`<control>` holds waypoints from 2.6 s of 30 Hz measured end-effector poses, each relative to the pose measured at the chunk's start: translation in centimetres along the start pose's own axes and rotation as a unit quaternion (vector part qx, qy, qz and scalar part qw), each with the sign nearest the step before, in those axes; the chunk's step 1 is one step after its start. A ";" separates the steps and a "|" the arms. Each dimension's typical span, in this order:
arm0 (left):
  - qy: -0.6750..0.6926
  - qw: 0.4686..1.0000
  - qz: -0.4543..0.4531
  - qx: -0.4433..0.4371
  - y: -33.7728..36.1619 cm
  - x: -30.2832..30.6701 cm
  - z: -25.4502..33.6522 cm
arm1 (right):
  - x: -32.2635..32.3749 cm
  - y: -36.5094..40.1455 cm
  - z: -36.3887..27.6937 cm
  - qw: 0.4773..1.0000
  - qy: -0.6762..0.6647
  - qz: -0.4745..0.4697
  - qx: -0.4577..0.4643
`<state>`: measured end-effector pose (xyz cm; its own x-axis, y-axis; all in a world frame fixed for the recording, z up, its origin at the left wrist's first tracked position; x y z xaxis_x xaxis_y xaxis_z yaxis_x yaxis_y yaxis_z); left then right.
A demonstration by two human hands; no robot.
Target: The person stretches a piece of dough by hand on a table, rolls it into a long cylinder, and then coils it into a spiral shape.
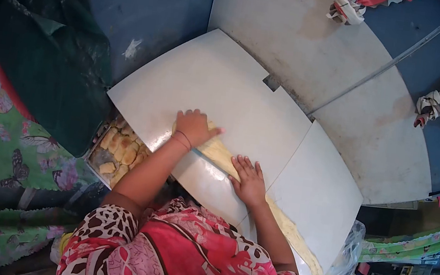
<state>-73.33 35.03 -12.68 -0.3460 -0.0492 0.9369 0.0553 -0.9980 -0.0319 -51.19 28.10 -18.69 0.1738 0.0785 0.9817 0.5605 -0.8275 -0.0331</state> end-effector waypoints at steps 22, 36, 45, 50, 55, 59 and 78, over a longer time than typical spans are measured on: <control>0.223 0.954 0.149 -0.135 -5.9 -1.1 -6.3 | -0.6 0.2 0.9 0.998 0.039 -0.029 -0.030; 0.490 0.868 0.044 -0.065 -3.7 1.4 -3.8 | -1.5 -4.5 -0.8 0.992 -0.126 -0.030 -0.011; 0.401 0.898 -0.156 -0.090 -7.0 -2.2 -3.8 | -0.2 -8.2 -2.1 0.994 -0.016 -0.094 -0.047; 0.154 0.964 -0.146 -0.163 -4.6 -4.5 -3.9 | 0.0 -8.3 -1.9 0.999 -0.020 -0.006 -0.048; 0.262 0.952 -0.074 -0.137 -2.4 -2.1 -2.5 | 0.0 -8.5 -2.1 0.999 -0.025 -0.016 -0.042; 0.209 0.966 -0.015 -0.153 -4.6 3.2 -4.3 | -0.3 -8.2 -2.5 0.999 0.029 0.038 -0.009; -0.055 0.952 -0.299 -0.024 -6.4 -1.0 -4.9 | -0.4 -8.9 -3.3 0.997 0.018 -0.071 0.004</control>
<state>-77.98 41.24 -15.09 -0.2024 0.5302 0.8233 -0.1638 -0.8472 0.5054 -58.92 33.64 -18.15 0.0642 0.1744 0.9826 0.5842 -0.8049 0.1047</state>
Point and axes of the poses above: each hand's wrist, its own y-axis away from the middle knuckle, its own x-axis out of the back of the hand, z = x × y, the point moved 5 cm from there along -y, towards the middle knuckle, and after that the axes turned 4 degrees about -z, right-handed, at the moved point
